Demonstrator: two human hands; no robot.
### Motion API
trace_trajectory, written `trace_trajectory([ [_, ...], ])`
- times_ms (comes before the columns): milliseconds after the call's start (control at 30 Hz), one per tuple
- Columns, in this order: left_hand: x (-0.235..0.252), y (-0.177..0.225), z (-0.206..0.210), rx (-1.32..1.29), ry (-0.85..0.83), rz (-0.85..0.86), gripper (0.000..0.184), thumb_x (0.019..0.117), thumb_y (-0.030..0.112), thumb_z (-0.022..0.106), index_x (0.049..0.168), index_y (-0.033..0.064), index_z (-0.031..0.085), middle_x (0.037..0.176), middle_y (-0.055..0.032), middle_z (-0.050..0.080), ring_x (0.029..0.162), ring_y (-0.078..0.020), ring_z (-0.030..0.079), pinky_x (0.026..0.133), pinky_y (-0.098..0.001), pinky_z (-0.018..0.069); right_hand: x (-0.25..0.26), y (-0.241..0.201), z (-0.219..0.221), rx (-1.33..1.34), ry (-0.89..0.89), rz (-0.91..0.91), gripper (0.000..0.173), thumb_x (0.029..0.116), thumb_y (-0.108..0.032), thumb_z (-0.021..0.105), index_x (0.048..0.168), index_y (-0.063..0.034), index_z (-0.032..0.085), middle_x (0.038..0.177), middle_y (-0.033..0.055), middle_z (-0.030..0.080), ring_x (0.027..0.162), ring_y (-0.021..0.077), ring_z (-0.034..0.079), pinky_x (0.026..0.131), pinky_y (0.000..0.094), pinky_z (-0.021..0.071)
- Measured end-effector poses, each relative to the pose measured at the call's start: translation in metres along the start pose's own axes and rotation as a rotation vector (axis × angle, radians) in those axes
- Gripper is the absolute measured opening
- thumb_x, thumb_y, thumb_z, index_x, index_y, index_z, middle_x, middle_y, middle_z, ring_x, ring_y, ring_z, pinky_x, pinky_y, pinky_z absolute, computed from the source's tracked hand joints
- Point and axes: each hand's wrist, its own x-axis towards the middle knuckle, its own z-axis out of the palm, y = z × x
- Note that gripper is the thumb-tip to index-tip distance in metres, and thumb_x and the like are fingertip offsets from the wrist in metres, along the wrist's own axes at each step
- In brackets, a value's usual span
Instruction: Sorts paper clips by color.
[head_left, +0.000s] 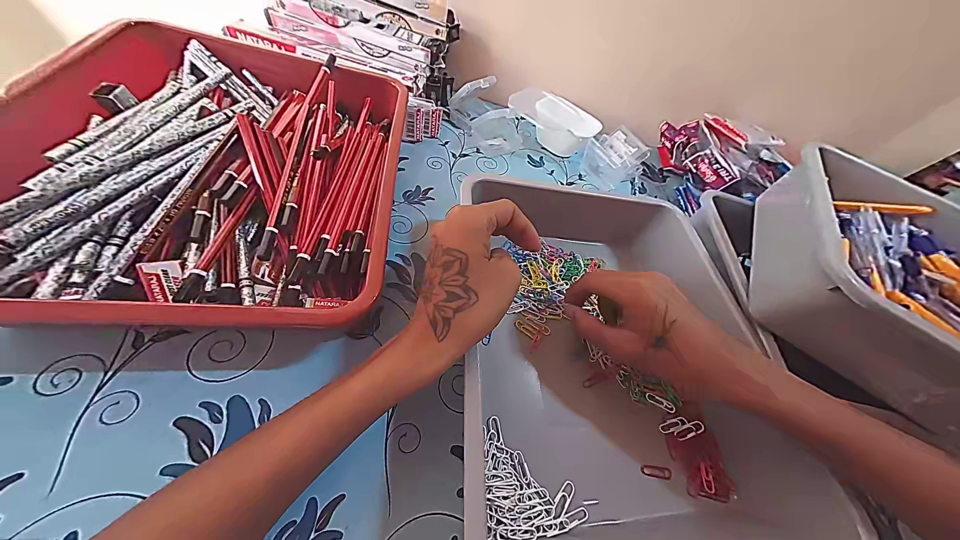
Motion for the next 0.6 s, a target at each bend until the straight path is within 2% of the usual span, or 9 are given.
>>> trace_trajectory([
  [33, -0.001, 0.0, 0.0, -0.006, -0.004, 0.009, 0.03, 0.0874, -0.013, 0.049, 0.094, 0.0079, 0.07, 0.084, -0.0045, 0.066, 0.067, -0.0099, 0.055, 0.055, -0.0242, 0.0392, 0.001, 0.0, -0.002, 0.111, -0.005, 0.079, 0.012, 0.093, -0.019, 0.061, 0.093, -0.0119, 0.071, 0.072, -0.008, 0.062, 0.059, -0.004, 0.051, 0.051, 0.0135, 0.0401],
  [67, -0.001, -0.001, 0.0, -0.013, -0.004, 0.011, 0.03, 0.0872, -0.013, 0.049, 0.094, 0.008, 0.07, 0.083, -0.0043, 0.066, 0.065, -0.0098, 0.054, 0.054, -0.024, 0.0378, 0.002, -0.001, -0.006, 0.213, -0.039, 0.166, 0.009, 0.0948, -0.018, 0.063, 0.093, -0.0123, 0.07, 0.069, -0.0092, 0.061, 0.056, -0.0058, 0.05, 0.05, 0.0119, 0.0395],
  [133, -0.001, -0.001, 0.001, -0.025, -0.001, 0.005, 0.03, 0.0869, -0.013, 0.049, 0.093, 0.0081, 0.07, 0.08, -0.0033, 0.065, 0.06, -0.0087, 0.05, 0.051, -0.0227, 0.0343, 0.005, -0.001, -0.01, 0.337, -0.092, 0.29, 0.007, 0.0967, -0.016, 0.065, 0.092, -0.0127, 0.069, 0.069, -0.0091, 0.062, 0.056, -0.0048, 0.052, 0.051, 0.0132, 0.0416],
  [200, -0.001, -0.001, 0.0, -0.028, -0.004, 0.008, 0.03, 0.087, -0.013, 0.049, 0.093, 0.0077, 0.07, 0.078, -0.0034, 0.063, 0.058, -0.0088, 0.049, 0.05, -0.0227, 0.0331, 0.006, 0.0, -0.013, 0.409, -0.108, 0.327, 0.009, 0.098, -0.014, 0.063, 0.092, -0.0129, 0.069, 0.07, -0.0092, 0.064, 0.057, -0.0045, 0.054, 0.051, 0.0132, 0.0424],
  [267, -0.001, -0.001, 0.0, -0.026, -0.003, 0.019, 0.029, 0.087, -0.013, 0.049, 0.093, 0.0071, 0.069, 0.078, -0.0036, 0.063, 0.06, -0.0096, 0.049, 0.052, -0.0239, 0.0339, 0.003, -0.004, -0.013, 0.417, -0.128, 0.3, 0.008, 0.0982, -0.016, 0.063, 0.094, -0.0136, 0.069, 0.071, -0.0104, 0.065, 0.057, -0.0053, 0.054, 0.05, 0.0121, 0.0423],
  [367, 0.0, -0.001, -0.001, -0.016, -0.009, 0.031, 0.029, 0.0864, -0.013, 0.049, 0.095, 0.0056, 0.069, 0.08, -0.0038, 0.064, 0.066, -0.0103, 0.053, 0.056, -0.0257, 0.0369, -0.016, -0.023, -0.005, 0.467, -0.244, 0.11, 0.019, 0.1006, -0.027, 0.06, 0.099, -0.0129, 0.072, 0.077, -0.0118, 0.065, 0.063, -0.0107, 0.054, 0.056, 0.0076, 0.0437],
  [467, 0.007, -0.001, 0.003, -0.015, 0.012, -0.013, 0.029, 0.0851, -0.01, 0.052, 0.09, 0.0106, 0.072, 0.081, 0.0063, 0.065, 0.072, 0.0002, 0.053, 0.063, -0.0196, 0.0378, -0.03, -0.044, -0.002, 0.623, -0.368, -0.054, 0.024, 0.104, -0.027, 0.058, 0.103, -0.0077, 0.072, 0.083, -0.0064, 0.068, 0.072, -0.0111, 0.056, 0.065, 0.0044, 0.0451],
  [533, 0.008, -0.001, 0.002, -0.021, 0.004, -0.023, 0.029, 0.085, -0.01, 0.051, 0.09, 0.0108, 0.071, 0.082, 0.0071, 0.066, 0.073, 0.0019, 0.054, 0.064, -0.0182, 0.0384, -0.033, -0.047, -0.002, 0.59, -0.315, -0.072, 0.024, 0.1045, -0.028, 0.057, 0.103, -0.0087, 0.072, 0.086, -0.0058, 0.069, 0.076, -0.0106, 0.058, 0.068, 0.004, 0.0462],
  [600, 0.005, 0.001, 0.001, -0.015, 0.002, -0.014, 0.029, 0.0867, -0.011, 0.051, 0.092, 0.0091, 0.071, 0.078, 0.0043, 0.063, 0.063, -0.0011, 0.047, 0.056, -0.0187, 0.0336, -0.034, -0.045, 0.0, 0.497, -0.214, -0.048, 0.025, 0.1046, -0.03, 0.057, 0.103, -0.0108, 0.073, 0.091, -0.0048, 0.069, 0.079, -0.0086, 0.059, 0.069, 0.0055, 0.0474],
])
